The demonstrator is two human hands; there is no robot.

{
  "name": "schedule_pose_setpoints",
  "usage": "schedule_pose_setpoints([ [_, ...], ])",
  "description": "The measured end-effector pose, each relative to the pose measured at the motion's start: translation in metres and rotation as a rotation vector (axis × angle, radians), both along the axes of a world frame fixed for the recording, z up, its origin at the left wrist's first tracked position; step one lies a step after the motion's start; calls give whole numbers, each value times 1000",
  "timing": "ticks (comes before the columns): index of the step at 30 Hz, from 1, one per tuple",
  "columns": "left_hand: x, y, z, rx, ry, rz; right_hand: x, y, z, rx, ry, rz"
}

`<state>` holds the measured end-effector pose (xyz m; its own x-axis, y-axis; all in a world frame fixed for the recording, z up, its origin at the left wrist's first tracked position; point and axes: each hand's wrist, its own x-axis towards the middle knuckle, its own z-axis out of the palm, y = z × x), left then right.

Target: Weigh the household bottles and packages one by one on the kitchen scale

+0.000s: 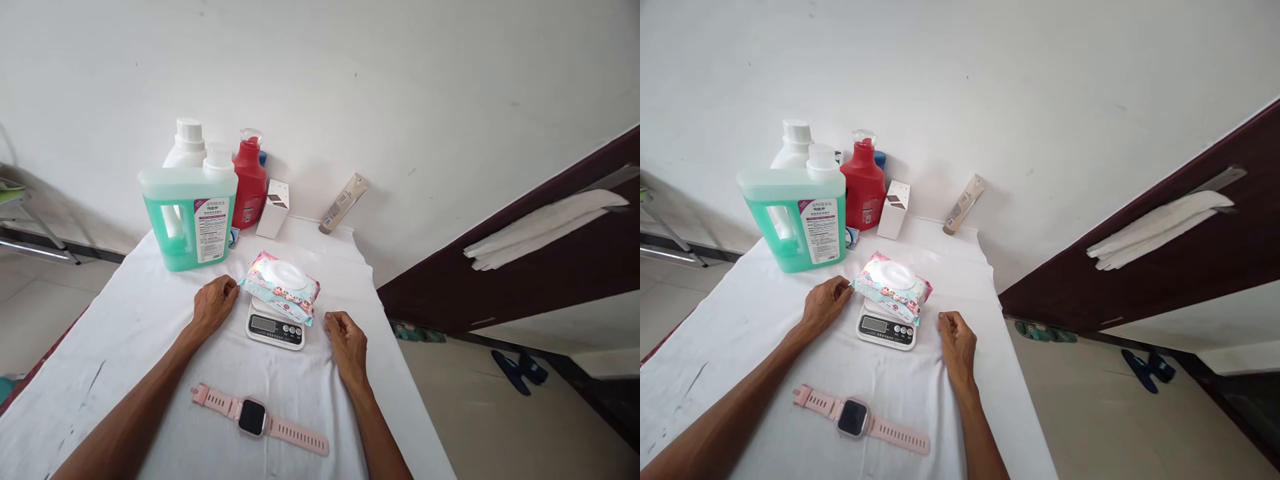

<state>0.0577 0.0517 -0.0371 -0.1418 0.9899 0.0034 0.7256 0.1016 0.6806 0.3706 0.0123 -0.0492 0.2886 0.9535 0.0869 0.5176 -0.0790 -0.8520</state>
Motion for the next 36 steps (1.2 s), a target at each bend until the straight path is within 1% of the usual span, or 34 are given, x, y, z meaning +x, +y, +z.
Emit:
schedule_pose_setpoints([
  [6, 1, 0, 5, -13, 18, 9, -1, -1, 0, 4, 9, 19],
  [9, 1, 0, 4, -12, 12, 15, 0, -1, 0, -12, 104, 18],
  [11, 1, 1, 3, -11, 9, 19, 3, -1, 4, 8, 217, -2],
  [13, 0, 1, 1, -3, 5, 11, 3, -1, 15, 72, 268, 20],
  [14, 0, 2, 1, 2, 3, 4, 2, 0, 24, 108, 246, 63],
  [16, 0, 2, 0, 5, 1, -1, -6, 4, 46, 149, 114, 188],
  [18, 0, 2, 1, -3, -1, 5, -20, 12, 68, 126, -79, 297],
  [20, 0, 2, 2, -15, -1, 14, -38, 24, 83, 78, -247, 402],
  [22, 1, 2, 3, -20, -4, 13, -54, 36, 91, 34, -360, 475],
  [25, 1, 2, 4, -29, -5, 6, -67, 49, 91, -24, -408, 470],
  [29, 0, 3, 2, -29, -8, 2, -64, 51, 91, -77, -290, 454],
  [33, -1, 3, -1, -12, -15, -3, -55, 50, 91, -120, -73, 376],
  [36, -1, 2, -2, -6, -25, -8, -46, 56, 87, -118, 148, 324],
])
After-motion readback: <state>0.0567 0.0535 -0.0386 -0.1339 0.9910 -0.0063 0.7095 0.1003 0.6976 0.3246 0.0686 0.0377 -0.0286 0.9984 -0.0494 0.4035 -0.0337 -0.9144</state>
